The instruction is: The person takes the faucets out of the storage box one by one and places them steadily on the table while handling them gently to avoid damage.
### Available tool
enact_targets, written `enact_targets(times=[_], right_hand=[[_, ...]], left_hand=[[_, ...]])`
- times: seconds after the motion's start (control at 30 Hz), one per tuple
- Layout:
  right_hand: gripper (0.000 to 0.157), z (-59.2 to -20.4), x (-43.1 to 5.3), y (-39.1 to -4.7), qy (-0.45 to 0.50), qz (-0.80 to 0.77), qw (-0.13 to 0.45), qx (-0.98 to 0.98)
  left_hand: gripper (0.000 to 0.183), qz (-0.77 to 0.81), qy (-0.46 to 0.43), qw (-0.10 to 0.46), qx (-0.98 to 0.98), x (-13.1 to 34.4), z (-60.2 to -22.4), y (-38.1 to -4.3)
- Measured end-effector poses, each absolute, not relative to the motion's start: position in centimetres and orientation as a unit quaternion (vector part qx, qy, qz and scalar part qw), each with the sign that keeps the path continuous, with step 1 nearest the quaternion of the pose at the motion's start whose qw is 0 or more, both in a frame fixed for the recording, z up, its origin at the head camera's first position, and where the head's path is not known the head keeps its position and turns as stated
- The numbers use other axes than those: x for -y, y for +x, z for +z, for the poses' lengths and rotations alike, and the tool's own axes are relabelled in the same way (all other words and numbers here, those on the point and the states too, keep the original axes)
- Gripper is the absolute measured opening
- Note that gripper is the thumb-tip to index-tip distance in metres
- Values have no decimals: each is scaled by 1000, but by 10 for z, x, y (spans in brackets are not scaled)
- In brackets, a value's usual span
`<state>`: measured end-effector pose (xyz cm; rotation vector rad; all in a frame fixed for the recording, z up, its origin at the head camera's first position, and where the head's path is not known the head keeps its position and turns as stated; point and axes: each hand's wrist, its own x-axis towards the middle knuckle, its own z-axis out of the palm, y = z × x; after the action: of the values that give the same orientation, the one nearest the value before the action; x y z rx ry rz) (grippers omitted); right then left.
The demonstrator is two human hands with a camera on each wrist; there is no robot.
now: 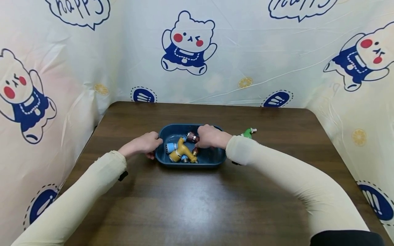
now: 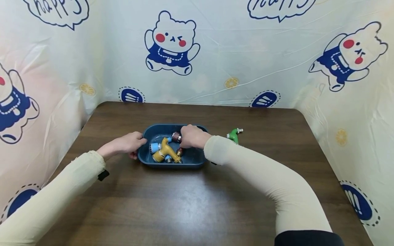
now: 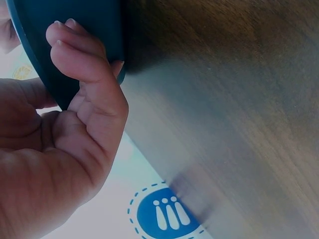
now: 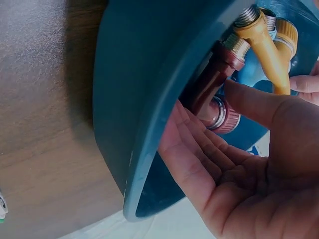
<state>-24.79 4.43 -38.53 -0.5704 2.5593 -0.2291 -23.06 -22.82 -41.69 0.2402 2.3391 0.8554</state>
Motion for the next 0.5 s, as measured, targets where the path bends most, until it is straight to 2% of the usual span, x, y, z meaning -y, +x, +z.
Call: enact_targets(times=[0.27,0.5], right_hand=[[29,-385,-41,-248,-200,-87,267,-939],[30,-387,-40,-250,-203,-81,264,-939]], left_hand=[[26,314,76,313,-893,223,-408,-227],[29,350,72,320,-877,262,-489,-275]])
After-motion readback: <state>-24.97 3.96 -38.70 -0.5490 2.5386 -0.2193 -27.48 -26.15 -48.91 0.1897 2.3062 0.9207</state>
